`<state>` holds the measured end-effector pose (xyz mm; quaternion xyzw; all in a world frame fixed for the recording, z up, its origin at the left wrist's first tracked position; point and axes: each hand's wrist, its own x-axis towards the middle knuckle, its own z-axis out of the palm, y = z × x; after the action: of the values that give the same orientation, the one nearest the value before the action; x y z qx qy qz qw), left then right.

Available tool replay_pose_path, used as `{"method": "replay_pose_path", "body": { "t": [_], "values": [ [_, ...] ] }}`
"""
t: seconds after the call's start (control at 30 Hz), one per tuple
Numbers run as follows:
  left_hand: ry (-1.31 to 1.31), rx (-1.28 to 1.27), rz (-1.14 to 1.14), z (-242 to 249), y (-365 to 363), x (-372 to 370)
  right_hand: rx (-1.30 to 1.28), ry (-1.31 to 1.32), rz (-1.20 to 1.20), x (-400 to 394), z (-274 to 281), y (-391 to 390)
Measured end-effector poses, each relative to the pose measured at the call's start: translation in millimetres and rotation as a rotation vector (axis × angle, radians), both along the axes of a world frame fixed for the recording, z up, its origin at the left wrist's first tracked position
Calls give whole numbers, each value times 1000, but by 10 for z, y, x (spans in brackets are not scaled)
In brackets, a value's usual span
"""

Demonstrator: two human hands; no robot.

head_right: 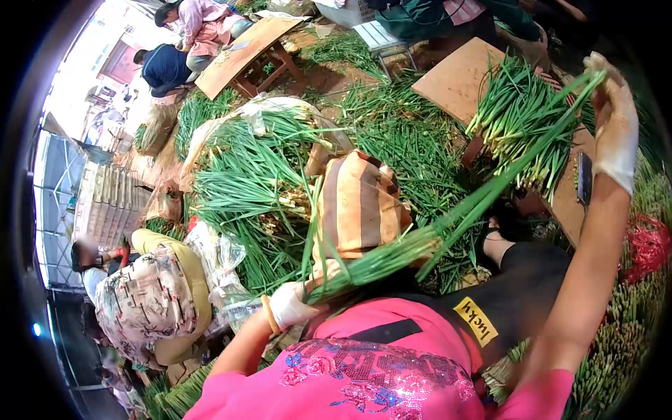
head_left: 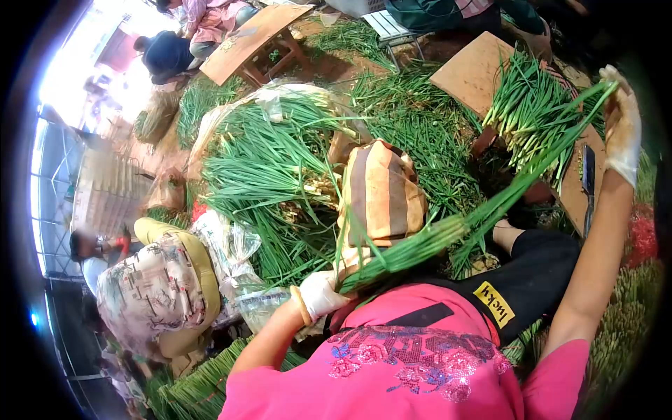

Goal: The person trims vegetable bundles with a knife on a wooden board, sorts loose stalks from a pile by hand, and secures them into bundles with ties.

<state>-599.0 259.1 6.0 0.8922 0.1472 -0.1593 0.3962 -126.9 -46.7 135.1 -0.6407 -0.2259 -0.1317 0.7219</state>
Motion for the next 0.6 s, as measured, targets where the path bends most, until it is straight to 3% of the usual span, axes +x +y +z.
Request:
{"method": "replay_pose_path", "body": {
  "t": [0.07,0.13,0.2,0.23,0.27,0.33,0.37,0.43,0.47,0.53,0.6],
  "values": [
    [89,211,-112,85,-3,32,219,12,-142,-259,335,372],
    [232,376,-234,420,-98,157,425,0,-46,-447,593,608],
    [195,316,-244,272,-75,78,635,-19,53,-609,767,830],
    [179,287,-245,152,-50,12,607,21,146,-771,769,972],
    [-13,178,-191,15,-11,-56,579,59,242,-893,698,1081],
    [-210,-25,-112,-81,-5,-19,293,165,172,-876,134,1281],
    [-54,60,-126,-68,14,-51,218,95,416,-1136,-140,1448],
    [263,214,-162,-1,50,-131,-129,286,767,-1639,-846,1590],
    [294,184,-179,260,41,-38,-171,357,845,-1854,-1217,1599],
    [155,218,-154,401,196,-196,-472,429,870,-2031,-1624,1466],
    [156,159,-14,775,417,-169,-561,496,835,-2064,-1712,1408]
  ]
}}
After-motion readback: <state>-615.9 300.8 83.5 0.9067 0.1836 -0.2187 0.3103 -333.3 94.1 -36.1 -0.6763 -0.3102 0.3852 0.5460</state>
